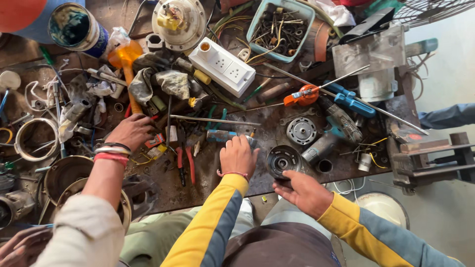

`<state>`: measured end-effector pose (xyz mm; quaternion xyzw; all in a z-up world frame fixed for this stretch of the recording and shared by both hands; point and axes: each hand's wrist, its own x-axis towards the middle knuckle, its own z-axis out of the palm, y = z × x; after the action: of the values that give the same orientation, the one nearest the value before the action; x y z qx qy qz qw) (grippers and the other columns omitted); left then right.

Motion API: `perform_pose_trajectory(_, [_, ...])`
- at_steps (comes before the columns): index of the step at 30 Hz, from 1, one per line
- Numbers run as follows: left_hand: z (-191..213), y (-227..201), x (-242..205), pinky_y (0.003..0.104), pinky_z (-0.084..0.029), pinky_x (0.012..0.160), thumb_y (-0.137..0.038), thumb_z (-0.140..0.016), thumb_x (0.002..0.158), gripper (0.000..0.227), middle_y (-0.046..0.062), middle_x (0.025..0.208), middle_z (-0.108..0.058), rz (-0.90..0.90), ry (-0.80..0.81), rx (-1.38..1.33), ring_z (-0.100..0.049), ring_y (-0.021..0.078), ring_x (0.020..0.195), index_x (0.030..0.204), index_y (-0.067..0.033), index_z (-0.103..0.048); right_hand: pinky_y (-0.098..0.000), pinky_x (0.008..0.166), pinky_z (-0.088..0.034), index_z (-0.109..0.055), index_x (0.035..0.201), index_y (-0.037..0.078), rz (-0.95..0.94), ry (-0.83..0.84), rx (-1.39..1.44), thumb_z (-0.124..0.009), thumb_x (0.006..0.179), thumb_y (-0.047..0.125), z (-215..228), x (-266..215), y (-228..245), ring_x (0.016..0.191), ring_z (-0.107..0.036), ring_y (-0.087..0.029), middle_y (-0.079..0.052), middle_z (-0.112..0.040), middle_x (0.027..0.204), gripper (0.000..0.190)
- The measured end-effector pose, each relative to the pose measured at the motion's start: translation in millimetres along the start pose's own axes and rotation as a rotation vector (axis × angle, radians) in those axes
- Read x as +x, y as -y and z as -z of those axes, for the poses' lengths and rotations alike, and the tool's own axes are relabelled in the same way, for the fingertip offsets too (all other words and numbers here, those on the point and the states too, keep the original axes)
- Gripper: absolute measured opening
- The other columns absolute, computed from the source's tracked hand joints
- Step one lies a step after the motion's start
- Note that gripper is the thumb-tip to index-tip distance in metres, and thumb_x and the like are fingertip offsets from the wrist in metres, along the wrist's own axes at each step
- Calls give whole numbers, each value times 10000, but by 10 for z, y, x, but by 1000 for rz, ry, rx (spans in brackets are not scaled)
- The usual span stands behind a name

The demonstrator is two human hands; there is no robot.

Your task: The person uses an angle grinder to clean a circular metal component, then uses pliers to remove a small ring from a larger housing. They also use a hammer to tap a part into place and continue grinding another component.

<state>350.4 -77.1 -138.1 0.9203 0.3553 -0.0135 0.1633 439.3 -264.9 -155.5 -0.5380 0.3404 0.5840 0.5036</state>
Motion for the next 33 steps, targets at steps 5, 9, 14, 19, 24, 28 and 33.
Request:
perform_pose_trajectory(5, [-91,-29,157,492,-538,771,-458,-754,835,466,130,994,-686,108,111,-15,-696,349,930,1048,-80,-583,-364,817,-615,-625,1159,-30,-2,-16,3,-528,1014,117,62,-68,-90,873,-701,-255,-152,-707,1006,228])
perform_pose_trajectory(9, [-136,35,154,505,-530,796,-467,-765,823,469,170,1006,-713,220,169,-230,-687,391,960,1000,-51,-639,-357,806,-609,-638,1140,-30,-6,9,33,-533,1009,107,146,-66,-110,864,-699,-242,-137,-720,987,217])
perform_pose_trajectory(14, [-331,134,19,372,-559,783,-448,-791,804,525,137,934,-751,271,176,-765,-722,264,866,1064,0,-712,-349,782,-603,-642,1138,-28,-8,17,55,-539,1011,115,290,-40,-128,843,-691,-234,-135,-715,979,218])
perform_pose_trajectory(19, [-563,165,-1,306,-534,707,-289,-832,784,484,38,941,-723,356,289,-1421,-662,113,818,1148,-23,-655,-356,763,-606,-629,1117,-34,-12,19,97,-531,1005,113,505,-15,-194,833,-695,-245,-144,-712,966,209])
perform_pose_trajectory(24, [-558,73,123,313,-569,781,-289,-852,781,447,75,960,-754,295,142,-1054,-701,145,851,1092,-20,-675,-345,753,-607,-627,1106,-35,-32,32,109,-533,1003,121,713,-6,-344,826,-700,-237,-146,-714,965,210])
perform_pose_trajectory(28, [-446,-82,333,326,-572,813,-352,-859,753,511,123,967,-764,263,134,-893,-737,189,868,1079,-13,-659,-348,744,-605,-627,1114,-19,-64,-54,98,-550,1004,122,715,54,-390,821,-697,-240,-141,-709,969,195])
perform_pose_trajectory(33, [-308,-232,436,382,-567,835,-456,-820,736,568,177,978,-769,274,175,-755,-754,292,910,1079,-25,-682,-343,734,-602,-635,1138,6,-77,-60,128,-564,998,160,699,30,-362,819,-696,-232,-132,-706,964,220])
